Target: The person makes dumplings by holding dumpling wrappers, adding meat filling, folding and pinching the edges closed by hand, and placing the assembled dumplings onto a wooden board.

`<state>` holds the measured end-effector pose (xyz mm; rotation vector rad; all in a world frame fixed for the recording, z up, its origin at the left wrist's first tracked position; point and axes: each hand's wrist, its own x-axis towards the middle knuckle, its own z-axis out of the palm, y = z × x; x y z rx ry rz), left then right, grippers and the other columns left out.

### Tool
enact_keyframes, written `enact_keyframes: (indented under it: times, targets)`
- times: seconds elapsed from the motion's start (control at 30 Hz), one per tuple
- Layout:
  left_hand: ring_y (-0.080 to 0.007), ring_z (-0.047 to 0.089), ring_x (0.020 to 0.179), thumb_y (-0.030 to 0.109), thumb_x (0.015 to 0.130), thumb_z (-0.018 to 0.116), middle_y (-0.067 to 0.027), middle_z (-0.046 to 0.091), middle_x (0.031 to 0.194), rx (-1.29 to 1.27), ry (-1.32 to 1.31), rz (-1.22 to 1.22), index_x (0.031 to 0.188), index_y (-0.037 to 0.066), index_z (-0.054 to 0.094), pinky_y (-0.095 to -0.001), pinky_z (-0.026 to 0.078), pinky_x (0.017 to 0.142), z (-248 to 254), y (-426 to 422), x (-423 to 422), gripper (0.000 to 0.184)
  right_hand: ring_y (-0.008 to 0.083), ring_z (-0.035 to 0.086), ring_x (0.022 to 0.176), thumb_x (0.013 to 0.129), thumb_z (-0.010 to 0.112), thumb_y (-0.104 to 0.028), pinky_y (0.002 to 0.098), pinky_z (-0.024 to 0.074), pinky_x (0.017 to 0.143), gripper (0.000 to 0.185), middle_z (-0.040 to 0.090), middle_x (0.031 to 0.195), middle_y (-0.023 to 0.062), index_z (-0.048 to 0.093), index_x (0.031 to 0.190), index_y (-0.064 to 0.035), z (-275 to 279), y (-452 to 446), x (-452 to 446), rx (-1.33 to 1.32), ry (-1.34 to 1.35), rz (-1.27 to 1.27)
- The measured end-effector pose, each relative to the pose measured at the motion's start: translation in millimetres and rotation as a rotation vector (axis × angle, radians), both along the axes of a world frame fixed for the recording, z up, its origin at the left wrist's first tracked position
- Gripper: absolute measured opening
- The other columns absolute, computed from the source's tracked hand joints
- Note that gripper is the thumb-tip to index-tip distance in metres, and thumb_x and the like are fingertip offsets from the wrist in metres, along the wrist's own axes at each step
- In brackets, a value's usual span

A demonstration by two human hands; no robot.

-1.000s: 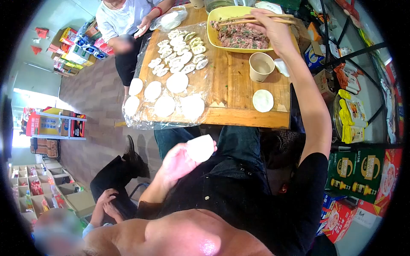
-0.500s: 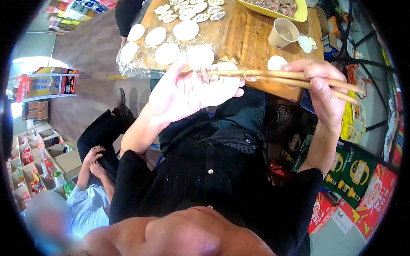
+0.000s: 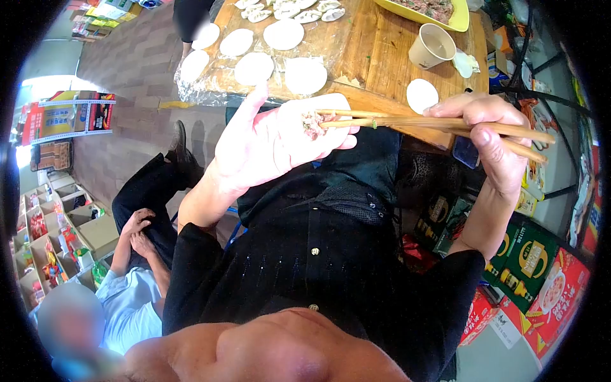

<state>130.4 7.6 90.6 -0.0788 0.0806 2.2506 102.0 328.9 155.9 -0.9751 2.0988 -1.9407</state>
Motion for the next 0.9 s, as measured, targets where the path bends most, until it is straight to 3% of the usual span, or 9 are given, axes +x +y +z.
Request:
enact_keyframes:
  times: [0.1, 0.2, 0.27, 0.3, 0.37, 0.5, 0.73, 0.9]
  targets:
    - [-0.05, 0.033, 0.135, 0.064, 0.096, 0.028, -0.0357, 0.024, 0.148, 0.026, 0.001, -0.006, 0.147, -0.01, 0.017, -0.0435, 0.039, 0.107, 1, 0, 0, 0.09, 0.0421, 0.066, 0.094, 0.092, 0.061, -0.024, 0.0539, 0.051, 0.085, 0.023, 0.067, 0.095, 0.0254, 0.059, 0.101, -0.0027, -6, 4, -5, -0.065, 0.025, 0.039]
    - [-0.0506, 0.034, 0.134, 0.063, 0.096, 0.027, -0.0361, 0.025, 0.148, -0.118, 0.116, -0.013, 0.146, -0.01, 0.018, -0.0452, 0.036, 0.11, 3, 0, 1, 0.09, 0.0415, 0.066, 0.094, 0.092, 0.061, -0.024, 0.054, 0.0505, 0.086, 0.027, 0.067, 0.095, 0.025, 0.057, 0.106, -0.0017, -9, 1, -5, -0.097, 0.032, 0.054]
    - [-0.0507, 0.034, 0.134, 0.063, 0.096, 0.027, -0.0361, 0.027, 0.147, 0.131, -0.057, -0.038, 0.146, -0.011, 0.021, -0.0463, 0.031, 0.113, -1, 0, 3, 0.089, 0.0413, 0.065, 0.095, 0.092, 0.061, -0.023, 0.0537, 0.0501, 0.087, 0.03, 0.068, 0.095, 0.0244, 0.055, 0.113, -0.0013, -8, -1, -4, -0.069, 0.035, 0.05]
    - [-0.0507, 0.034, 0.134, 0.063, 0.096, 0.027, -0.0361, 0.027, 0.147, 0.131, -0.059, -0.038, 0.146, -0.011, 0.021, -0.0463, 0.031, 0.113, 0, 0, 3, 0.089, 0.0411, 0.065, 0.096, 0.092, 0.061, -0.022, 0.0534, 0.0496, 0.088, 0.035, 0.068, 0.094, 0.0238, 0.052, 0.119, -0.0009, -8, -2, -4, -0.042, 0.041, 0.045]
    - [-0.0507, 0.034, 0.134, 0.062, 0.097, 0.026, -0.0363, 0.029, 0.146, -0.126, 0.079, -0.057, 0.145, -0.011, 0.024, -0.0465, 0.03, 0.113, 5, 1, 4, 0.088, 0.0409, 0.065, 0.097, 0.092, 0.06, -0.021, 0.0528, 0.0486, 0.09, 0.04, 0.068, 0.095, 0.0232, 0.049, 0.125, -0.0008, -10, -6, -3, -0.072, 0.069, 0.04]
    - [-0.0508, 0.035, 0.133, 0.062, 0.097, 0.024, -0.0368, 0.031, 0.144, -0.168, 0.114, -0.067, 0.144, -0.01, 0.028, -0.0472, 0.032, 0.112, 1, 1, 6, 0.086, 0.0413, 0.064, 0.101, 0.092, 0.06, -0.019, 0.0514, 0.0454, 0.096, 0.053, 0.069, 0.096, 0.0225, 0.04, 0.137, 0.0004, -15, -4, -9, -0.1, 0.088, 0.042]
    - [-0.0509, 0.035, 0.133, 0.059, 0.099, 0.023, -0.0367, 0.032, 0.144, -0.182, 0.142, -0.046, 0.143, -0.008, 0.031, -0.0484, 0.035, 0.11, -2, -1, 5, 0.081, 0.0412, 0.063, 0.103, 0.092, 0.059, -0.017, 0.0508, 0.0445, 0.098, 0.051, 0.069, 0.097, 0.0216, 0.04, 0.134, 0.0052, -5, -6, -5, -0.05, 0.041, -0.072]
    - [-0.0493, 0.036, 0.133, 0.057, 0.099, 0.023, -0.0353, 0.033, 0.144, -0.174, 0.095, -0.017, 0.144, -0.01, 0.028, -0.0474, 0.036, 0.111, -10, -1, 2, 0.081, 0.0419, 0.064, 0.102, 0.093, 0.057, -0.017, 0.0507, 0.0483, 0.095, 0.045, 0.067, 0.1, 0.0238, 0.045, 0.133, -0.0008, -1, 12, -3, -0.136, 0.08, -0.174]
